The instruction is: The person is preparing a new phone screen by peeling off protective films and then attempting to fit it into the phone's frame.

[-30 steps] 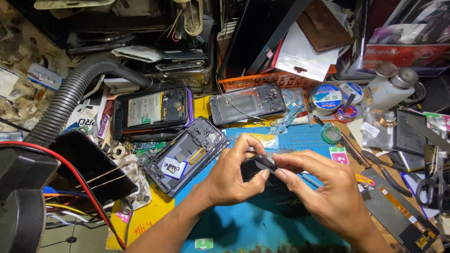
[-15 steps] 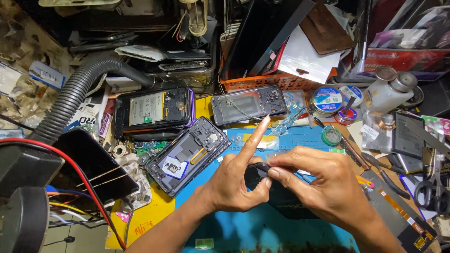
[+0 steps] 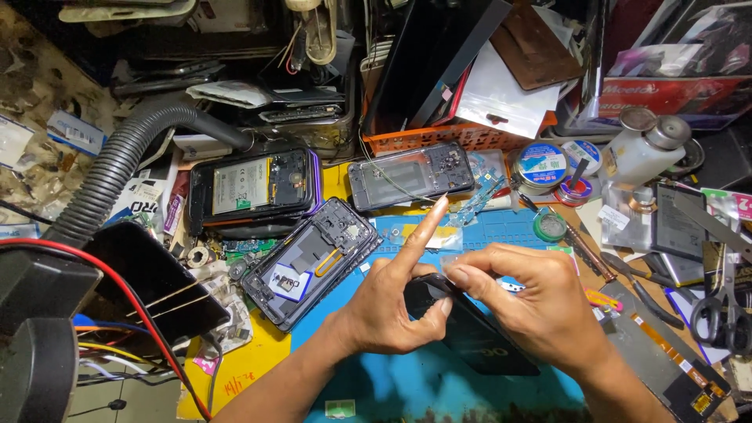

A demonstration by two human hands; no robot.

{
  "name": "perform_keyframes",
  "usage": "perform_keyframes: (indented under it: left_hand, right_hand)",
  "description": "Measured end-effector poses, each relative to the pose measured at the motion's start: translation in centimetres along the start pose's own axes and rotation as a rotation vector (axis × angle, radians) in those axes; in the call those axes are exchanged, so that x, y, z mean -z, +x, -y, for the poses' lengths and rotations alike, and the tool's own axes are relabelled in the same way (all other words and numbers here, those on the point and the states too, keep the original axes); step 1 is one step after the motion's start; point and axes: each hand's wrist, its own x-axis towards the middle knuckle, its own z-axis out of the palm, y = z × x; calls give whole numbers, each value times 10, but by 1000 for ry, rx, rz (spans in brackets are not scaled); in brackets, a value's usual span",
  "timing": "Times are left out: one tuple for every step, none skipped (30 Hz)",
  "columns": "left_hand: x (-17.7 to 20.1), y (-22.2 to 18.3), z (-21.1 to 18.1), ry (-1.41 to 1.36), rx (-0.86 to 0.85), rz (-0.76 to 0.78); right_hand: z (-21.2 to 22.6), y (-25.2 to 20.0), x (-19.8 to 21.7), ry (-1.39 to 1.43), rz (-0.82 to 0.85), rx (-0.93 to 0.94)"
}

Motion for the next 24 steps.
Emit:
perform_keyframes:
  left_hand:
    - [1, 0, 0, 0, 0, -1]
    - [2, 0, -1, -20, -4, 8]
    - [2, 0, -1, -40, -9, 18]
    - [2, 0, 0, -41, -8, 20]
    - [1, 0, 0, -36, -14, 22]
    - [1, 1, 0, -29, -22, 23]
    - [0, 1, 1, -29, -23, 25]
    - [0, 1, 1, -15, -48, 10]
    - [-1, 1, 1, 0, -73, -5]
    - [-1, 1, 1, -1, -74, -5]
    - [-1, 1, 1, 19, -81, -18]
    - [-2, 0, 2, 38, -87, -28]
    - [-3, 0, 3, 37, -86, -27]
    - [-4, 0, 5, 58, -115, -37]
    - [-4, -1, 7, 79, -144, -48]
    - [-4, 0, 6, 80, -144, -49]
    - [-3, 0, 4, 59, -124, -30]
    - [-2, 1, 3, 39, -104, -13]
    - [0, 0, 2, 40, -105, -16]
    - [0, 0, 2, 26, -79, -14]
    - [0, -1, 1, 13, -53, -11]
    - [0, -1, 1, 12, -54, -9]
    - [0, 0, 0, 3, -47, -2]
    - [1, 0, -1, -4, -41, 4]
  right_hand:
    - [-3, 0, 3, 0, 1, 1]
    - [-6, -1, 7, 6, 55, 58]
    - [-8, -3, 10, 12, 109, 114]
    - [-6, -2, 9, 13, 108, 112]
    - [-4, -1, 8, 40, 121, 128]
    - [-1, 0, 7, 68, 133, 146]
    - [0, 1, 6, 67, 131, 146]
    - [2, 2, 4, 56, 100, 146]
    - [3, 4, 2, 45, 70, 146]
    - [4, 4, -1, 45, 71, 146]
    - [5, 4, -3, 13, 35, 141]
    - [5, 4, -5, -19, -1, 133]
    - [7, 6, -8, -18, -1, 132]
    - [8, 7, -10, -11, -23, 115]
    - [9, 9, -13, -3, -46, 99]
    - [8, 8, -12, -3, -45, 100]
    - [7, 8, -13, 15, -43, -8]
    - [6, 8, -13, 33, -40, -115]
    - [5, 8, -11, 33, -38, -112]
    - [4, 7, -10, 101, -51, -197]
    - [3, 6, -7, 170, -64, -281]
    - [3, 4, -5, 169, -65, -282]
    - [4, 1, -2, 100, -58, -286]
    - [4, 0, 0, 33, -50, -288]
